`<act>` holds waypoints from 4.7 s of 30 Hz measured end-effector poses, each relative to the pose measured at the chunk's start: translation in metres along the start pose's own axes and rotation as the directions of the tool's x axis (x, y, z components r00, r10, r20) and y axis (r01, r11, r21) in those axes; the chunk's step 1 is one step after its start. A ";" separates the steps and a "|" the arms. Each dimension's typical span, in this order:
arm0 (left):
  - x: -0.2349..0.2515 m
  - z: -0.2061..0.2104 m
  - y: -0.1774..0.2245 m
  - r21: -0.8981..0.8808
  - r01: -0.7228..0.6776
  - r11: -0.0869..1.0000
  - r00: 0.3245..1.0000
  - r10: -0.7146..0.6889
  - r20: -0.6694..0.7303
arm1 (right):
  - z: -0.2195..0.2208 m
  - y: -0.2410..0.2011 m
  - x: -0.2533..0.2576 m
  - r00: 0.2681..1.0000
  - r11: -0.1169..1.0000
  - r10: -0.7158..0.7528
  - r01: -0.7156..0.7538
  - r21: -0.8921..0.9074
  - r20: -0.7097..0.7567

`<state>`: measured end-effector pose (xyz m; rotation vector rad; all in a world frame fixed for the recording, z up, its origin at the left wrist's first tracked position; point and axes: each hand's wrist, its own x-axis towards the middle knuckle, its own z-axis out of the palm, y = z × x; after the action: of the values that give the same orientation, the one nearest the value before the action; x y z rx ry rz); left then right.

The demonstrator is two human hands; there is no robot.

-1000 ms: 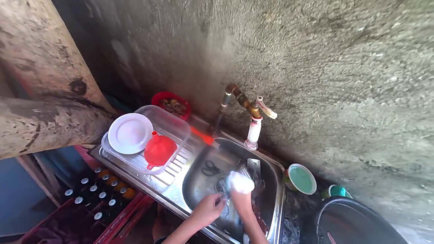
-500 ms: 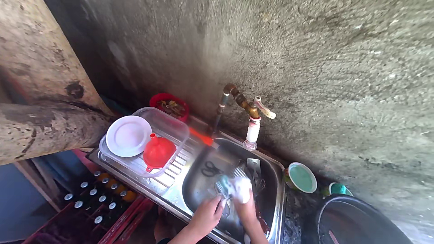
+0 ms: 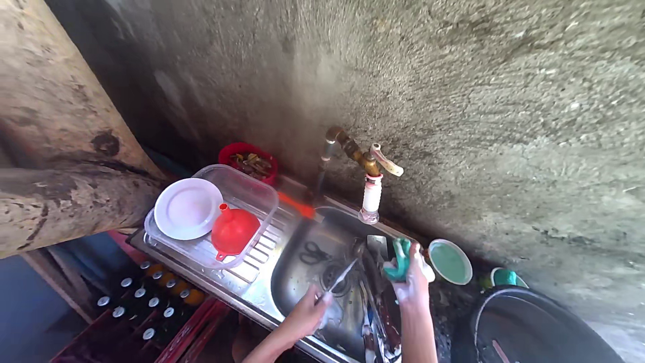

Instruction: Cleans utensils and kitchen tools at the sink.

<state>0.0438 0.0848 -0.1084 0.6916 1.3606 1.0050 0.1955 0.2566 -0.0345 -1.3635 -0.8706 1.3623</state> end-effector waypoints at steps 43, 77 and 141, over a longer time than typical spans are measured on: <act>0.011 -0.011 0.018 -0.327 0.333 0.884 0.942 -0.300 0.150 | -0.015 0.087 -0.098 0.822 0.529 -0.239 0.556 -0.641 0.516; 0.009 0.013 0.011 0.282 -0.243 0.928 0.900 0.324 -0.291 | 0.000 0.082 -0.131 0.991 0.978 0.132 -0.135 -0.159 -0.026; 0.047 -0.004 0.077 -0.600 -0.040 0.799 0.974 -0.104 -0.203 | -0.005 0.063 -0.164 0.978 0.970 0.138 -0.101 -0.222 0.159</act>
<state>0.0223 0.1601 -0.0628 0.0678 1.1344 1.4317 0.1722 0.0827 -0.0499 -1.4964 -1.0903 1.5336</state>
